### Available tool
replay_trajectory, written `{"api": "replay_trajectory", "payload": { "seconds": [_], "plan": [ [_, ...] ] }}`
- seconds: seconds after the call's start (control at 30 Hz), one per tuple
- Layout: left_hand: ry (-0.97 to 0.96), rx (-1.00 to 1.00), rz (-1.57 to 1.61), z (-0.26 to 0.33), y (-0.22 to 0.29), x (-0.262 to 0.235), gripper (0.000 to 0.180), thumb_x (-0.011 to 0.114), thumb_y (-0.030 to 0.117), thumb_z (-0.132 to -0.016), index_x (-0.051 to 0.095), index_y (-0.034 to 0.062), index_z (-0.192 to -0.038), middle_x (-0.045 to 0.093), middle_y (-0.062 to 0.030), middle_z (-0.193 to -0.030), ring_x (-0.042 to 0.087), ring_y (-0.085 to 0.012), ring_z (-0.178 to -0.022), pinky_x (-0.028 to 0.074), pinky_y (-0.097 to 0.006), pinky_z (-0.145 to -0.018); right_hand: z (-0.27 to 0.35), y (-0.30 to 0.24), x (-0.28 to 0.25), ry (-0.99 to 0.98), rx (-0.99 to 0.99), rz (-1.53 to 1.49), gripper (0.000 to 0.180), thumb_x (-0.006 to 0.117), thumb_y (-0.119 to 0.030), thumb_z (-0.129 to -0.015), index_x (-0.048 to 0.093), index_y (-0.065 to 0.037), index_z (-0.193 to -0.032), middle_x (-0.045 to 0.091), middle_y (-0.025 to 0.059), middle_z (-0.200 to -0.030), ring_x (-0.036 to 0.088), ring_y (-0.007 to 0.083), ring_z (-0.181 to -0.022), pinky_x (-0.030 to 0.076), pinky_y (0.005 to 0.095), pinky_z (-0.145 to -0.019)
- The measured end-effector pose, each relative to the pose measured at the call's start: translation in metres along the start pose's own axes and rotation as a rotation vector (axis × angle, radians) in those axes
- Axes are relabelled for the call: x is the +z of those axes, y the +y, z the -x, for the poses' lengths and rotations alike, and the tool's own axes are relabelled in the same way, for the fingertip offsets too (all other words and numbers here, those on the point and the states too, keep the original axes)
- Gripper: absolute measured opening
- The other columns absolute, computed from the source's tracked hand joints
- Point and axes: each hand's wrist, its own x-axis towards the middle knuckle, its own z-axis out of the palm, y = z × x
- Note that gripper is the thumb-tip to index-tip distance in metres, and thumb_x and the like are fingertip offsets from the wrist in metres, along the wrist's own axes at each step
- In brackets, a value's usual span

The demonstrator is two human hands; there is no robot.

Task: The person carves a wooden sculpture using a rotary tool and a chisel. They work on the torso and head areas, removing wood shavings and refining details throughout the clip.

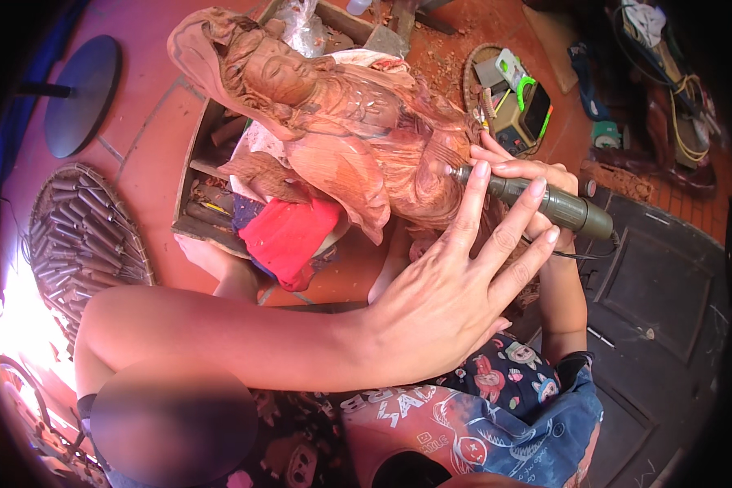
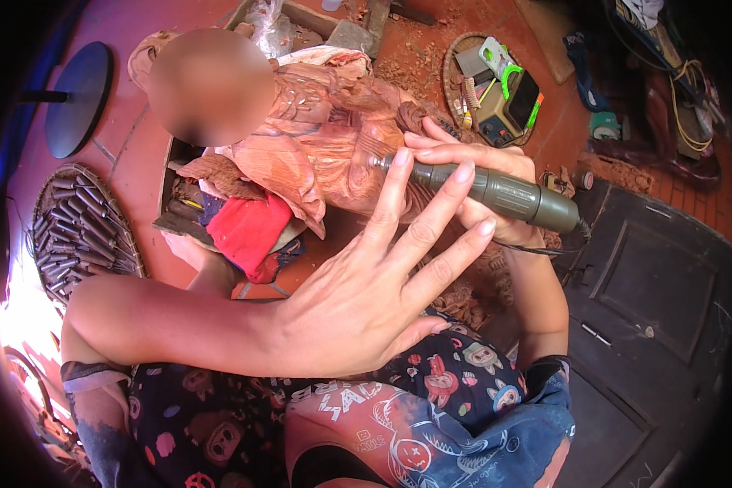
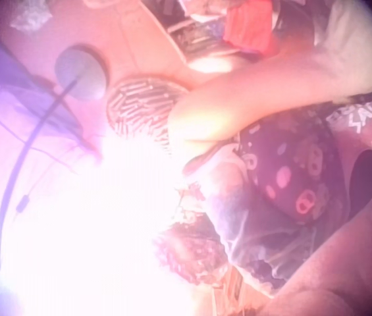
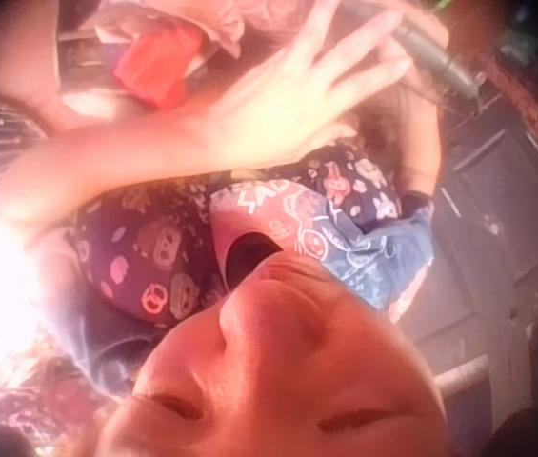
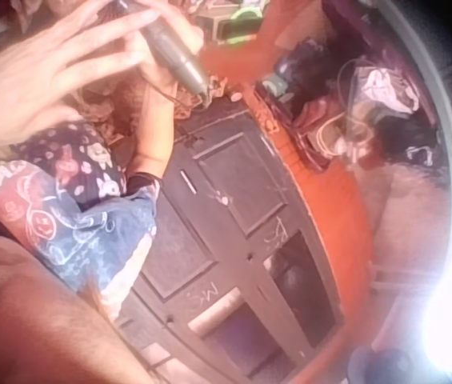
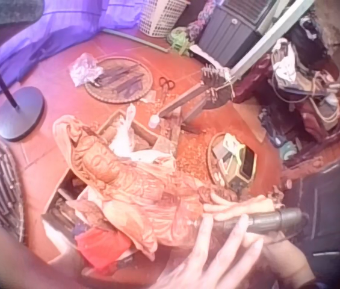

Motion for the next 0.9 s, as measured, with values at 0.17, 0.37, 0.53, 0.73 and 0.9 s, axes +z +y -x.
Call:
{"api": "replay_trajectory", "payload": {
  "seconds": [0.17,0.37,0.53,0.73,0.9],
  "plan": [
    [0.032,0.081,-0.017,0.003,0.0,-0.001,0.076,0.066,0.027,-0.085,0.034,-0.006,-0.146,0.013,-0.0347,-0.155,0.005,-0.0632,-0.139,0.027,-0.062,-0.112,-0.004,-0.005,-0.001,-0.025,-0.015,-0.015,0.05,0.07,-0.036,-0.084,0.069,0.009,-0.106,0.071,0.023,-0.103,0.065,0.0389,-0.11,0.039,0.0538,-0.109],
    [0.125,0.088,0.075,0.007,-0.004,-0.001,0.071,0.061,0.021,-0.086,0.034,-0.007,-0.146,0.016,-0.0348,-0.154,0.008,-0.0615,-0.14,0.016,-0.061,-0.117,-0.018,-0.043,0.011,0.009,0.095,0.12,0.051,0.071,-0.036,-0.083,0.069,0.01,-0.105,0.07,0.0235,-0.107,0.066,0.0363,-0.11,0.044,0.0502,-0.106],
    [0.164,0.155,-0.006,0.016,0.0,0.001,0.073,0.058,0.012,-0.081,0.033,-0.0068,-0.147,0.012,-0.0313,-0.157,0.01,-0.0618,-0.14,0.015,-0.056,-0.118,-0.022,-0.068,0.015,-0.027,0.105,0.194,0.049,0.072,-0.034,-0.08,0.069,0.009,-0.103,0.071,0.0224,-0.104,0.068,0.0365,-0.107,0.047,0.051,-0.103],
    [0.164,0.094,0.096,0.032,0.005,-0.005,0.075,0.058,0.011,-0.081,0.03,-0.0055,-0.149,0.012,-0.032,-0.157,0.012,-0.0619,-0.139,0.018,-0.055,-0.118,-0.025,-0.075,0.028,-0.046,0.113,0.348,0.039,0.07,-0.027,-0.079,0.071,0.007,-0.099,0.073,0.0203,-0.1,0.069,0.035,-0.105,0.049,0.0498,-0.102],
    [0.146,0.081,0.085,0.038,0.004,-0.011,0.078,0.059,0.008,-0.079,0.026,-0.0047,-0.15,0.011,-0.0331,-0.157,0.014,-0.0628,-0.139,0.03,-0.054,-0.113,-0.032,-0.083,0.035,-0.07,0.144,0.432,0.035,0.069,-0.021,-0.078,0.071,0.006,-0.099,0.074,0.0182,-0.096,0.066,0.0368,-0.111,0.05,0.0458,-0.1]
  ]
}}
